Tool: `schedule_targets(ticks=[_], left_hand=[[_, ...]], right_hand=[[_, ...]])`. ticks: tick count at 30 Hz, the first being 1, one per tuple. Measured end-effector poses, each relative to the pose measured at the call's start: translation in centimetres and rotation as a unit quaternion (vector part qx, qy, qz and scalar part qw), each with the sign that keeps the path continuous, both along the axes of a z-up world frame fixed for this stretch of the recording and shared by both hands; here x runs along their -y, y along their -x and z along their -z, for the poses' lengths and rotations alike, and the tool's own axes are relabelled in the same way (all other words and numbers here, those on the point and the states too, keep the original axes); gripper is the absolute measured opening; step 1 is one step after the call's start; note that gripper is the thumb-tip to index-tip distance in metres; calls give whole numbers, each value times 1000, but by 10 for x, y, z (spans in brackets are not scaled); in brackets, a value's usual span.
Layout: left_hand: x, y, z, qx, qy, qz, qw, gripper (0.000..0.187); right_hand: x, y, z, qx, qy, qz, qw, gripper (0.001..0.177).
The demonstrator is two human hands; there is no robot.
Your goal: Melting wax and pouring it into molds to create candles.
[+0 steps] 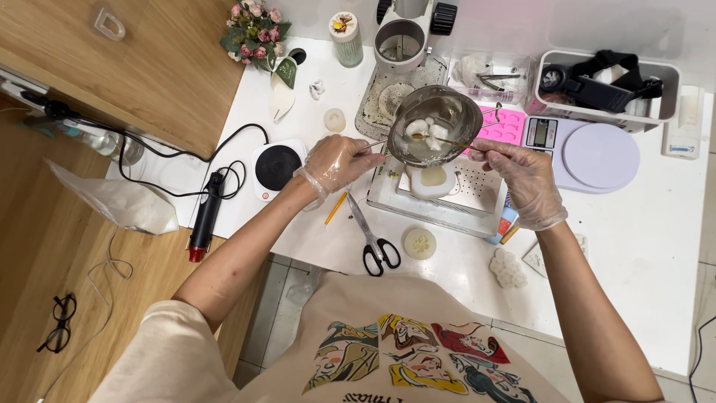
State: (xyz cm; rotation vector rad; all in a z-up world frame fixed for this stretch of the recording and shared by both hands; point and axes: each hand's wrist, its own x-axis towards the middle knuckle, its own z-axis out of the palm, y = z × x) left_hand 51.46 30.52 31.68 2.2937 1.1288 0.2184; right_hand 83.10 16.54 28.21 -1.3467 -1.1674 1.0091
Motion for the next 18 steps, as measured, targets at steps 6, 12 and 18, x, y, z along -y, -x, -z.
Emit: schedule_targets(ticks=[6, 12, 18], left_hand=[[-4, -1, 7, -5, -36, 28, 999, 47], [-8, -1, 8, -1, -40, 35, 999, 46], [-11, 0, 8, -1, -49, 34, 998, 46]], right_hand=[[0, 1, 1, 2, 16, 7, 1000, 27], [-2, 0, 5, 6, 19, 13, 1000, 28], [-4, 0, 9, -10, 3, 8, 1000, 27]])
